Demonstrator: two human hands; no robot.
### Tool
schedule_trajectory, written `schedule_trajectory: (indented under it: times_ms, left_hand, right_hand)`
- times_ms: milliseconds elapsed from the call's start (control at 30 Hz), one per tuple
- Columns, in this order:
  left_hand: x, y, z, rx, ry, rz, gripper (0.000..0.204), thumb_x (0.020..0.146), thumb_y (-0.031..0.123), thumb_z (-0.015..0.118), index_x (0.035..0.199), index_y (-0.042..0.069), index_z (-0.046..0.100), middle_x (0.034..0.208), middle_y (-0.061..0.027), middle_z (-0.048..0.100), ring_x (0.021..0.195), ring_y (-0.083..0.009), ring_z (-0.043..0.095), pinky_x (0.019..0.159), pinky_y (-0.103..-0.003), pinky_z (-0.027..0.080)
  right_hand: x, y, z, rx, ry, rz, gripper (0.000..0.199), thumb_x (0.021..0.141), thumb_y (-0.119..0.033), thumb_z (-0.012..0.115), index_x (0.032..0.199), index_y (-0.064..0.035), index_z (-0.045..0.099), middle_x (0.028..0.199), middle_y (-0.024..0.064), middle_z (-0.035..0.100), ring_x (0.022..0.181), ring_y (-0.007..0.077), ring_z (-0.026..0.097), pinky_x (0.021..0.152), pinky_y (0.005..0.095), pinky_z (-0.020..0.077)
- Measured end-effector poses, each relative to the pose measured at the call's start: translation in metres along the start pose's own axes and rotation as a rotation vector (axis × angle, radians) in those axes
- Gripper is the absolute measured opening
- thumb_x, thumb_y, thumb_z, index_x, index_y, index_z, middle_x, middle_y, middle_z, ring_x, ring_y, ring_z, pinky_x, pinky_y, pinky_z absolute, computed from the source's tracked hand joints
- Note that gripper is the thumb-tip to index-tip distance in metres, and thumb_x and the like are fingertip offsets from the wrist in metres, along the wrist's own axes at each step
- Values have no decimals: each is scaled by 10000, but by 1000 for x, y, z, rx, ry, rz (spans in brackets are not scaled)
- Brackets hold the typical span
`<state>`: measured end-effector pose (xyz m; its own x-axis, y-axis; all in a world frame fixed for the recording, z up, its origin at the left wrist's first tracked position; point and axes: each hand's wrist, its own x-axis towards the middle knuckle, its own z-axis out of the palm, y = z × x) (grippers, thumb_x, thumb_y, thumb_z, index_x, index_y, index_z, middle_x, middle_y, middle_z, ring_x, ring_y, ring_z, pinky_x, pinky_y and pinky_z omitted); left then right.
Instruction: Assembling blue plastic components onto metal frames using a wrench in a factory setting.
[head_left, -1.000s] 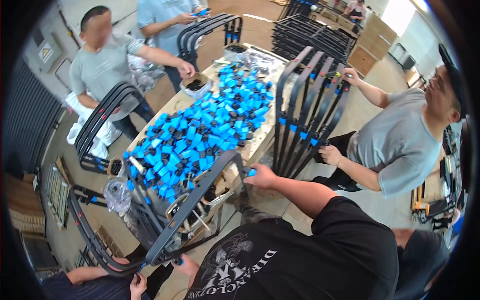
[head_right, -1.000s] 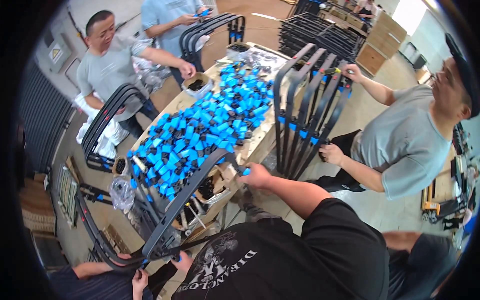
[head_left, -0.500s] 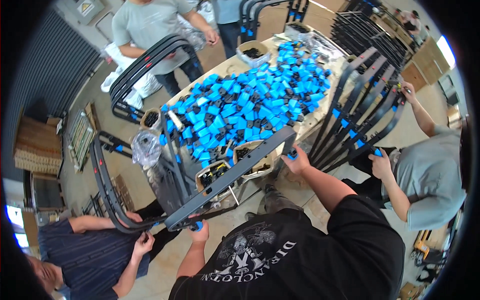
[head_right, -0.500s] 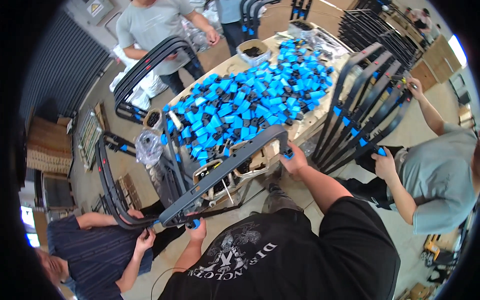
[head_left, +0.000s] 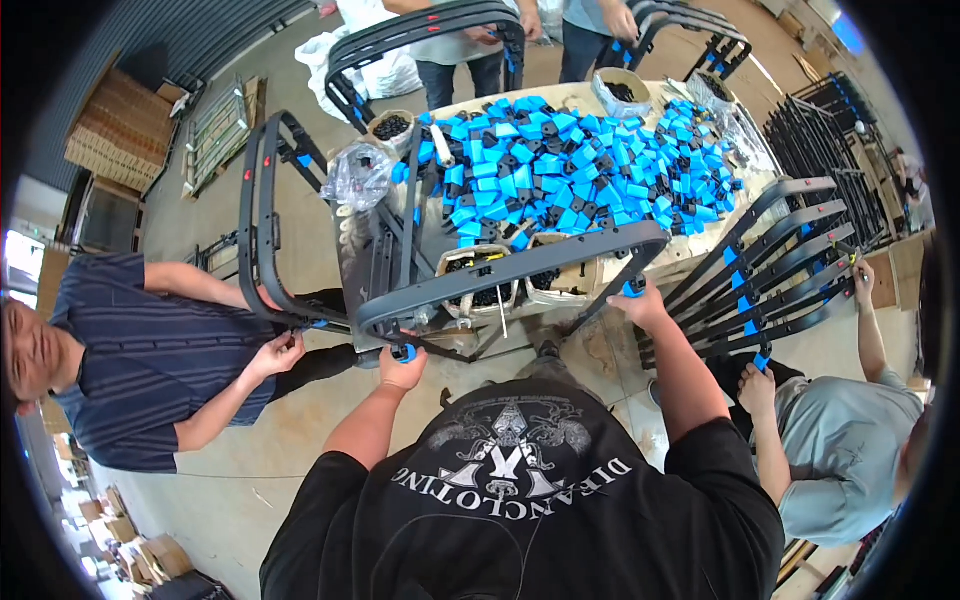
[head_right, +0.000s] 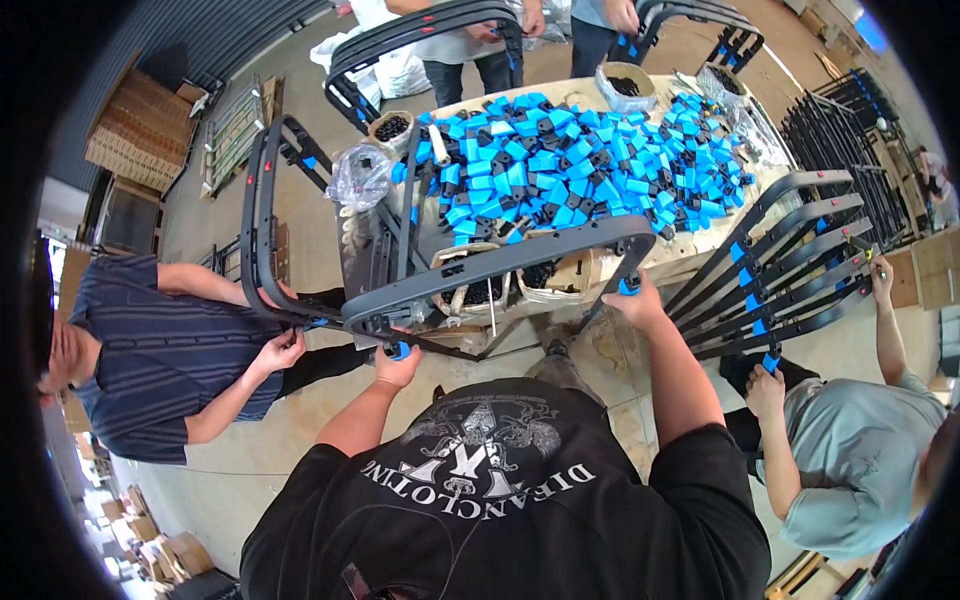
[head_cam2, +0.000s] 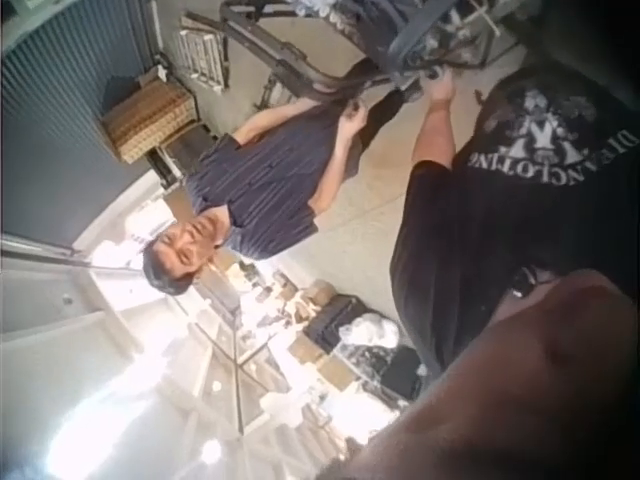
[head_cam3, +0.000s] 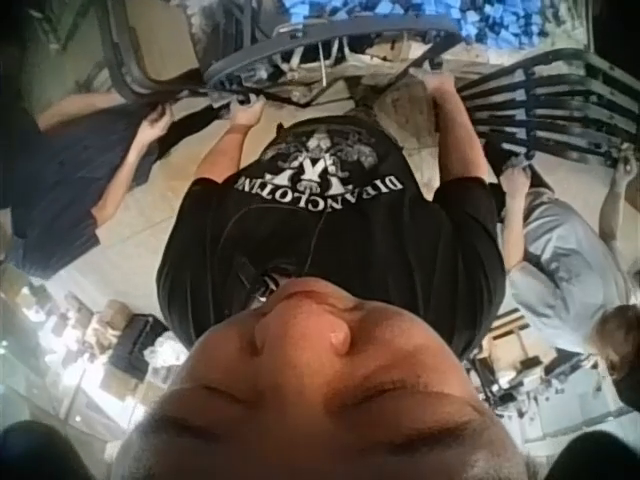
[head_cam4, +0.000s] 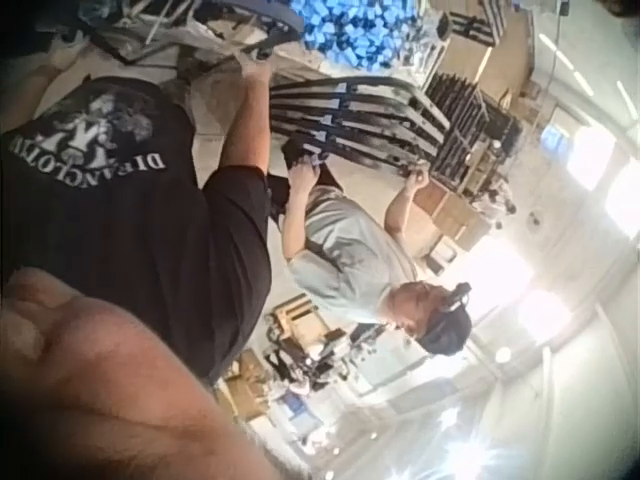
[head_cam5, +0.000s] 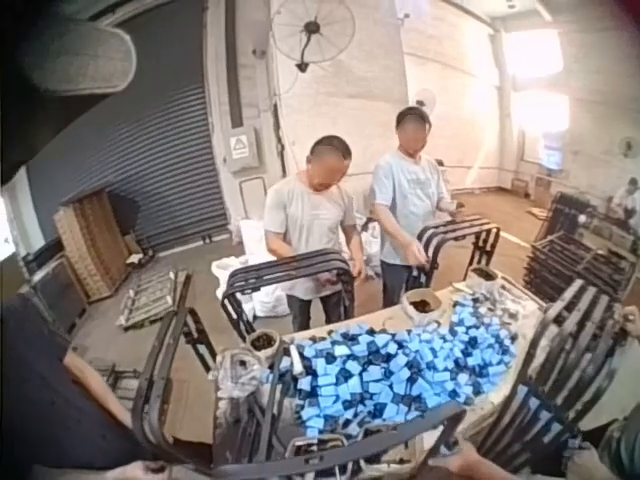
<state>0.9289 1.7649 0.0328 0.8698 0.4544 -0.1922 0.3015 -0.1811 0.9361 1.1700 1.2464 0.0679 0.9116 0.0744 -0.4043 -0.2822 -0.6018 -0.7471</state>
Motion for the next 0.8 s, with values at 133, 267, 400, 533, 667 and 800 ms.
schedule_trajectory:
  times_ms: [133, 267, 400, 533, 667, 800]
  left_hand:
    - [-6, 45, -10, 311, -87, -30, 501, 766, 245, 818, 1144, -4, 603, 1113, -108, 697, 1015, -224, 680, 919, -342, 515]
    - [-11, 96, -22, 500, -81, -192, 744, 657, 399, 897, 1207, -9, 607, 1159, -185, 702, 1059, -326, 682, 952, -407, 518]
    - [-26, 115, -45, 581, -81, -218, 671, 691, 383, 882, 1182, -1, 633, 1111, -185, 717, 1045, -330, 688, 924, -405, 535]
    - [-30, 175, -65, 748, -86, -151, 475, 770, 268, 838, 1112, -8, 658, 1031, -161, 729, 941, -276, 710, 847, -378, 554]
    - [-11, 272, -83, 275, 269, 306, 163, 900, 66, 684, 1034, -22, 658, 878, -93, 697, 761, -109, 636, 732, -280, 523]
    - [111, 326, -58, 295, 169, 384, 155, 935, 104, 636, 1027, -17, 669, 897, -88, 709, 813, -137, 653, 765, -290, 521]
  right_hand:
    - [-61, -99, -56, 500, 363, -197, 654, 890, -229, 759, 1431, 15, 482, 1405, 170, 540, 1295, 262, 523, 1068, 363, 420]
    - [-110, -262, -79, 455, 492, -587, 314, 964, -152, 665, 1213, 24, 591, 1132, 95, 643, 1061, 166, 612, 951, 305, 479]
    - [-67, -403, -2, 255, -5, -837, 342, 907, -151, 727, 1185, 16, 620, 1024, 103, 705, 874, 147, 661, 781, 295, 538]
    - [30, -402, 81, -244, -92, -790, 339, 875, -297, 674, 1083, -29, 682, 990, 212, 721, 904, 367, 704, 819, 466, 553]
    - [51, -381, 95, -297, -567, -716, 303, 802, -273, 685, 951, -17, 748, 934, 229, 724, 862, 379, 698, 783, 465, 547]
    - [65, -365, 106, -642, -688, -659, 341, 803, -341, 719, 950, -36, 758, 931, 194, 738, 874, 352, 700, 796, 435, 550]
